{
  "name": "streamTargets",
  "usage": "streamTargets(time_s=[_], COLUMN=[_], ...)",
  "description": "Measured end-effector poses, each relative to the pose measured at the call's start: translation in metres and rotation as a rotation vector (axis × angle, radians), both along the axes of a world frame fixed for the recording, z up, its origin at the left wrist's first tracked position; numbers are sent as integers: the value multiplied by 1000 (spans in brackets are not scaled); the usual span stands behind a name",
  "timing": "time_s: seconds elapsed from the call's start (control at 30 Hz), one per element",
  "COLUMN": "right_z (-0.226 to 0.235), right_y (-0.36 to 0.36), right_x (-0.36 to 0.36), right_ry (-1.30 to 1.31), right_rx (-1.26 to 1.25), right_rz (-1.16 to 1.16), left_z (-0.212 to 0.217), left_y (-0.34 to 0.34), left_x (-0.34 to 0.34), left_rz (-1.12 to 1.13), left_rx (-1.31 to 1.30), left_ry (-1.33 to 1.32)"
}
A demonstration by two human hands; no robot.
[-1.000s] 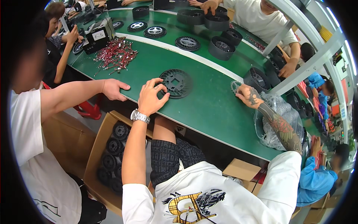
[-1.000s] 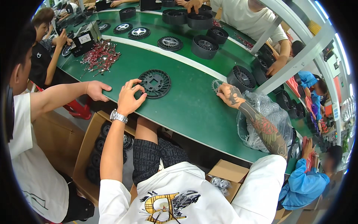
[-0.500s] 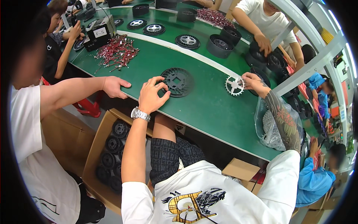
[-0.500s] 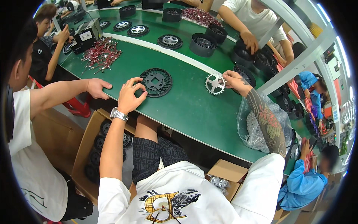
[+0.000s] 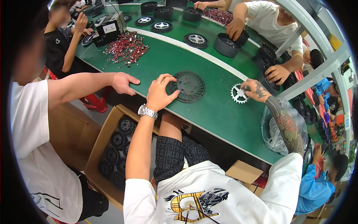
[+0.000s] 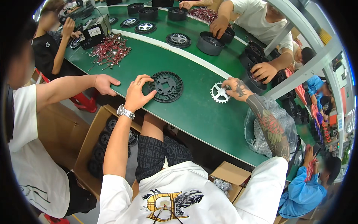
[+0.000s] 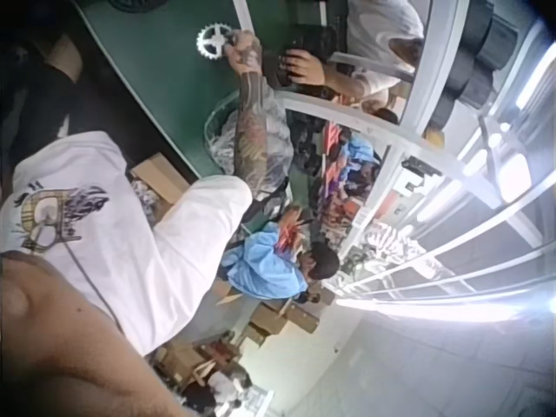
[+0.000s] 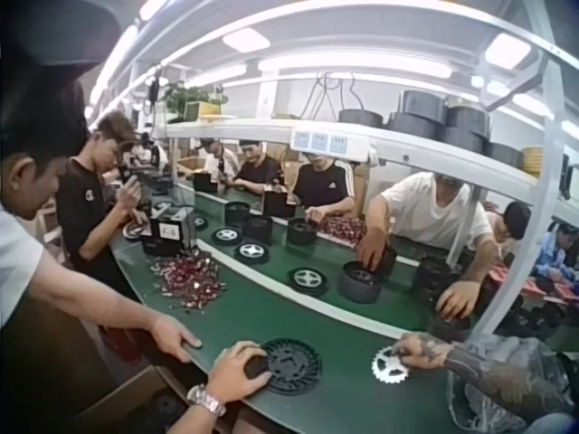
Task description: Assembling plastic wheel hubs with metal gears at a manual assembly station.
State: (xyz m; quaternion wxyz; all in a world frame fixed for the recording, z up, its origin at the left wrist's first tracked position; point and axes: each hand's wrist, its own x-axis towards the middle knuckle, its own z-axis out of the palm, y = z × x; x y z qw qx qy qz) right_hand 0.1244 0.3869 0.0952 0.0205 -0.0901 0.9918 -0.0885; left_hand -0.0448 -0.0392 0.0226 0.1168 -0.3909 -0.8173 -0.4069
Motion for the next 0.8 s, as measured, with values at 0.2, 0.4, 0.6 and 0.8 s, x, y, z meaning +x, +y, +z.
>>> streamTargets(time_s=[0.2,0.4,0.6,0.8], right_z=[16,35,42,36], right_y=[-41,-75,-113,-145], right_x=[10,2,-5,-20], right_ry=[114,263,286,259], right_rx=[43,201,30,-32], right_rz=[18,181,126,207], left_z=[-6,-8,-2,-5], left_y=[2,5,14,6], left_x=[-4,-8,3,-4], left_rz=[8,39,103,-24], left_rx=[41,-22,-138,-159], left_ry=[97,-84,124,56])
